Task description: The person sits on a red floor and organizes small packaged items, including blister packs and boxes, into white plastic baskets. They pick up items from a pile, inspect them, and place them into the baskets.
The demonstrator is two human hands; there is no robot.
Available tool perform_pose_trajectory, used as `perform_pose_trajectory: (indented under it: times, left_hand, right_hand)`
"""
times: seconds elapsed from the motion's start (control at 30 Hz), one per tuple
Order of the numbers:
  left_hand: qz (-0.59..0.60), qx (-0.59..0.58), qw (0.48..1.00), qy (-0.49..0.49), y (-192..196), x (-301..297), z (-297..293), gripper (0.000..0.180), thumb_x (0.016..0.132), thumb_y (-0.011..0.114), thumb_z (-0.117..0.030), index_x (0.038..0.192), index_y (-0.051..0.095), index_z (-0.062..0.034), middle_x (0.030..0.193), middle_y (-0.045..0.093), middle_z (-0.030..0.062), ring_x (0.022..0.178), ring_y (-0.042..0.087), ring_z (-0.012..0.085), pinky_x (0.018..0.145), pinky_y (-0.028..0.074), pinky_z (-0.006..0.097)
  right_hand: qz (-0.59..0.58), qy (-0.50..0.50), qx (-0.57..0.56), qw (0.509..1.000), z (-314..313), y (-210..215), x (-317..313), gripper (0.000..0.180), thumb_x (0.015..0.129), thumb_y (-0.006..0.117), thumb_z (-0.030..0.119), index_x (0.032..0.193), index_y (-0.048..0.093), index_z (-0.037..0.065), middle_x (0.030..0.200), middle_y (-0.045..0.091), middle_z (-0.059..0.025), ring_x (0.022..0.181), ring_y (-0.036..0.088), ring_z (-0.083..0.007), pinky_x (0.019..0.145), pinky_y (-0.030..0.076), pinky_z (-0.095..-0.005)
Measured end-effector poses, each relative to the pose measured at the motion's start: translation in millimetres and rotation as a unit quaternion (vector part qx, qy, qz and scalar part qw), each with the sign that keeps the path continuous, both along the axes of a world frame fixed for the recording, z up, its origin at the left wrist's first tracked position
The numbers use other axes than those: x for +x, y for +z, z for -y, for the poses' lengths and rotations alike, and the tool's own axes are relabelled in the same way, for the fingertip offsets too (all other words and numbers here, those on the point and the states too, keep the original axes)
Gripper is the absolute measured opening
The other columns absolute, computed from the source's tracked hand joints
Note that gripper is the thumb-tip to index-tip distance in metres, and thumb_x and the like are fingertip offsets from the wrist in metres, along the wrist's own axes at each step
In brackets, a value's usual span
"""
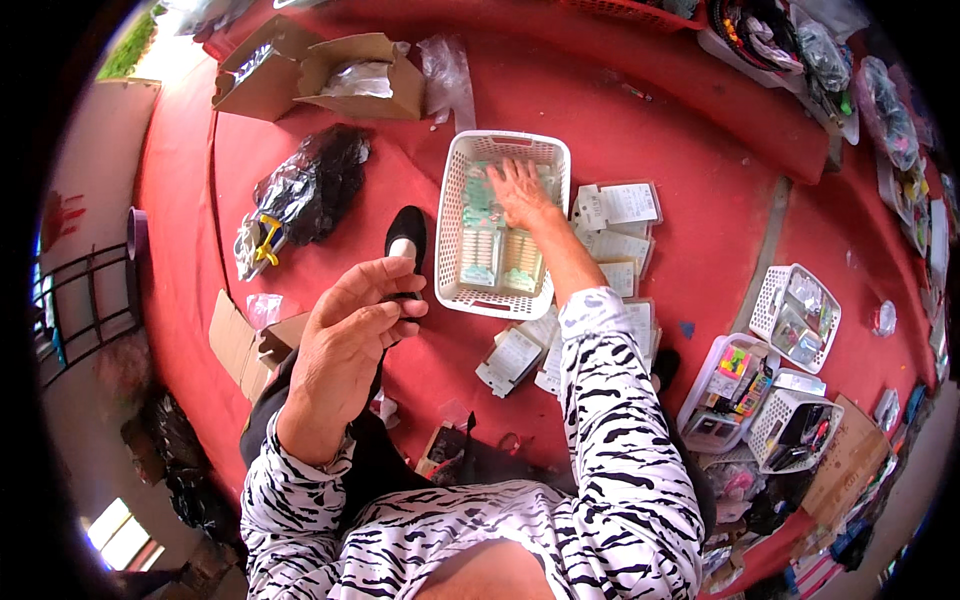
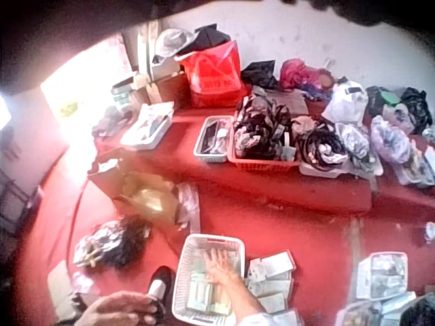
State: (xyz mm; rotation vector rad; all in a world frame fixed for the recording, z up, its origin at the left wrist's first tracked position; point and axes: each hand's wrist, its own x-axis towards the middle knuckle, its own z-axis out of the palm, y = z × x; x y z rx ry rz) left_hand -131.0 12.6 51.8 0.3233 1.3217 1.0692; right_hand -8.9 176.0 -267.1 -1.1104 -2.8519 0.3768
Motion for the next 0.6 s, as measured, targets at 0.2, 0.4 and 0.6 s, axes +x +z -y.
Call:
perform_pose_trajectory:
  times: [0.2,0.4,0.6]
  left_hand:
    - [-0.014,0.003,1.0,-0.001,-6,-4,-2,0.034,0.082,0.049,-0.004,0.116,0.047,0.0006,0.105,0.056,0.0091,0.09,0.056,0.0151,0.077,0.046,0.026]
    - [-0.031,0.003,1.0,-0.001,-6,2,-1,0.032,0.081,0.048,-0.003,0.112,0.05,0.0016,0.103,0.056,0.0092,0.089,0.055,0.0152,0.077,0.044,0.026]
    - [-0.051,0.0,0.999,-0.005,-13,4,-6,0.032,0.081,0.047,-0.004,0.112,0.049,0.002,0.104,0.055,0.0085,0.088,0.055,0.0145,0.075,0.044,0.025]
  right_hand:
    - [-0.029,-0.075,0.095,0.992,16,-29,6,0.049,0.078,0.049,0.009,0.127,0.041,0.012,0.133,0.032,-0.0155,0.124,0.029,-0.0302,0.099,0.027,-0.0474]
    - [0.008,-0.183,0.075,0.98,44,-46,-12,0.037,0.08,0.047,0.016,0.115,0.05,0.004,0.123,0.043,-0.0212,0.115,0.037,-0.0334,0.092,0.034,-0.0461]
    - [0.019,-0.224,0.029,0.974,40,-29,-25,0.033,0.077,0.049,0.012,0.108,0.053,0.001,0.116,0.046,-0.0221,0.108,0.044,-0.0335,0.082,0.042,-0.0422]
